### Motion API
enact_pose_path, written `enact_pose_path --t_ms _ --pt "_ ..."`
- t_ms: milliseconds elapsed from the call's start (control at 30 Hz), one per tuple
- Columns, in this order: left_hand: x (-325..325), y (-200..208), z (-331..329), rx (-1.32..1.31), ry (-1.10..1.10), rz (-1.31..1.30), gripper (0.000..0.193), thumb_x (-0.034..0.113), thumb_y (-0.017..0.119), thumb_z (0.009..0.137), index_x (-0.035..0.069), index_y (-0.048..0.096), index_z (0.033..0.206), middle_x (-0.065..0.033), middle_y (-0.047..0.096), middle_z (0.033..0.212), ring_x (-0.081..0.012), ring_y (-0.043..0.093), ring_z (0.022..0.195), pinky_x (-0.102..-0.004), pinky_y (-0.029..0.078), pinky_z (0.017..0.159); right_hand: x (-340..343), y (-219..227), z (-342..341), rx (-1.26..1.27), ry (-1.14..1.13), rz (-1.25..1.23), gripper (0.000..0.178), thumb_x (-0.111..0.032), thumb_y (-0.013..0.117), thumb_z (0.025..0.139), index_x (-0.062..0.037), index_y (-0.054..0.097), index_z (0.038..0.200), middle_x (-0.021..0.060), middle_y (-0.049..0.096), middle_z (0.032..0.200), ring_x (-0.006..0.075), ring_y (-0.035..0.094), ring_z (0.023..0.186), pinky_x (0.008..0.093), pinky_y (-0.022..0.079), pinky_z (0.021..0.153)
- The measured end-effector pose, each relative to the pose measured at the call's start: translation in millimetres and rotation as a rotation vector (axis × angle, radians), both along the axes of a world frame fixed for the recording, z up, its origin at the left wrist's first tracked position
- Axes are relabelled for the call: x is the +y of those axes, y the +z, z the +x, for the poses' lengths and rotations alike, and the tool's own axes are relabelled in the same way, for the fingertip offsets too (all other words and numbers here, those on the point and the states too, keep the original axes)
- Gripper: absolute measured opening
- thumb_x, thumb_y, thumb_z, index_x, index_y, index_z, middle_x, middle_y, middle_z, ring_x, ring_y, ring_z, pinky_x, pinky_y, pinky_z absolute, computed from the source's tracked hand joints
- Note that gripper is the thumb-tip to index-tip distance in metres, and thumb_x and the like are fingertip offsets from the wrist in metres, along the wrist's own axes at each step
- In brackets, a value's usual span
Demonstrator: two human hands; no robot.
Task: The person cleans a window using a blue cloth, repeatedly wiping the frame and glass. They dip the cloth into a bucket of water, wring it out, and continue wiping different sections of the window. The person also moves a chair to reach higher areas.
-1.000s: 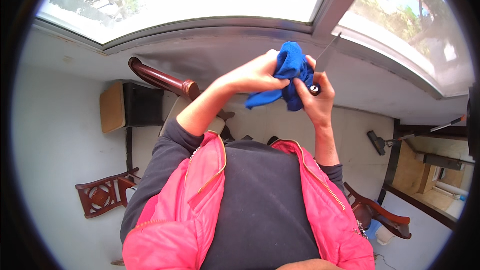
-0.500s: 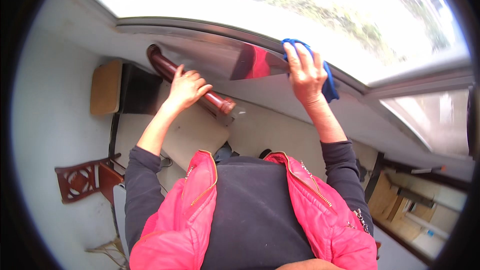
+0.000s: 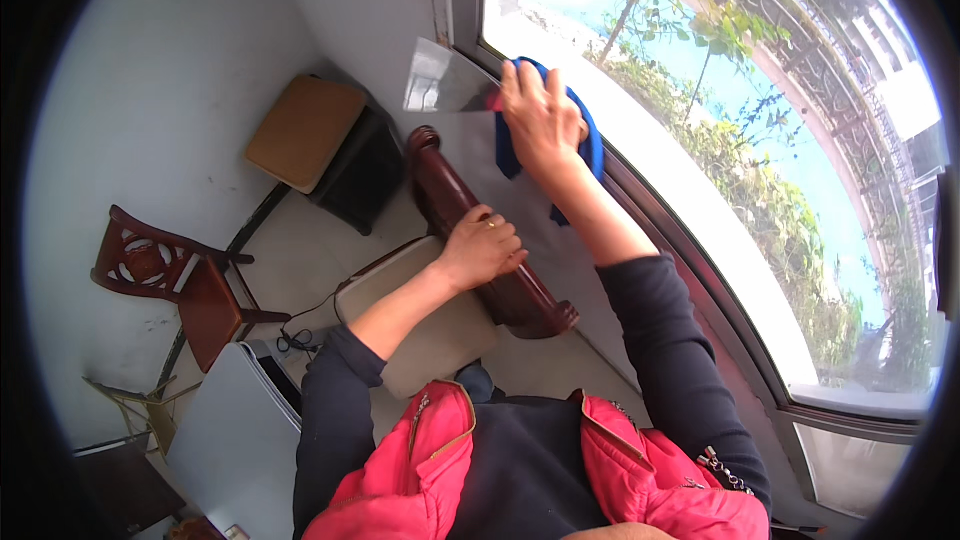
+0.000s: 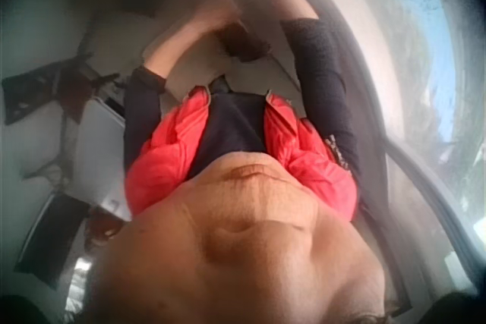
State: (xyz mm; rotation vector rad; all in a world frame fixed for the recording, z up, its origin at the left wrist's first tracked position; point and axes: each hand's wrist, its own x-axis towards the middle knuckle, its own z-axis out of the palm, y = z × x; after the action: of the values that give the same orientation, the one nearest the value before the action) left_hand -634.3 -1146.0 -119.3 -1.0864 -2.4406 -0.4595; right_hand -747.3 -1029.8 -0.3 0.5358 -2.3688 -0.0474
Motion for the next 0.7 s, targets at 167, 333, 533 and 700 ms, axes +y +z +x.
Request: enact_pose_path --t_ms 167,333,533,700 --pt "-95.2 -7.8 -42.2 0.130 0.209 -0.008 0.019 0.019 0.063 0.078 0.015 0.058 0.061 -0.0018 0.056 0.066 -0.0186 0.059 0.074 -0.0399 0.044 0.084 -69.0 4.5 -62.6 0.041 -0.025 0.084 0.034 -0.006 0.062 0.076 -0.0051 0.061 0.110 0.0063 0.054 0.092 0.0270 0.057 0.089 0.0317 0.055 0.056" --pt "-185.1 -6.7 -50.3 0.036 0.387 -0.015 0.017 0.010 0.053 0.086 0.008 0.055 0.069 -0.0054 0.056 0.072 -0.0240 0.057 0.078 -0.0431 0.041 0.091 8.5 2.2 0.9 0.026 0.011 0.107 0.053 -0.002 0.061 0.078 -0.0104 0.054 0.131 0.0059 0.059 0.122 0.0275 0.060 0.098 0.0321 0.058 0.065" --pt "-215.1 -11.8 -52.7 -0.081 0.490 0.066 0.018 0.018 0.053 0.094 0.007 0.066 0.090 -0.0064 0.065 0.094 -0.0241 0.059 0.106 -0.0484 0.036 0.105 111.2 8.2 116.0 0.285 -0.113 0.074 0.038 -0.004 0.067 0.076 -0.0117 0.071 0.113 0.0074 0.068 0.102 0.0266 0.065 0.083 0.0330 0.058 0.062" --pt "-205.7 -13.8 -53.3 -0.061 0.567 0.113 0.017 0.017 0.054 0.093 0.007 0.067 0.090 -0.0059 0.065 0.094 -0.0243 0.059 0.105 -0.0471 0.036 0.106 6.5 -7.4 -1.2 0.165 -0.065 0.292 0.043 -0.014 0.062 0.083 -0.0154 0.062 0.126 0.0086 0.056 0.120 0.0255 0.059 0.102 0.0323 0.057 0.058"
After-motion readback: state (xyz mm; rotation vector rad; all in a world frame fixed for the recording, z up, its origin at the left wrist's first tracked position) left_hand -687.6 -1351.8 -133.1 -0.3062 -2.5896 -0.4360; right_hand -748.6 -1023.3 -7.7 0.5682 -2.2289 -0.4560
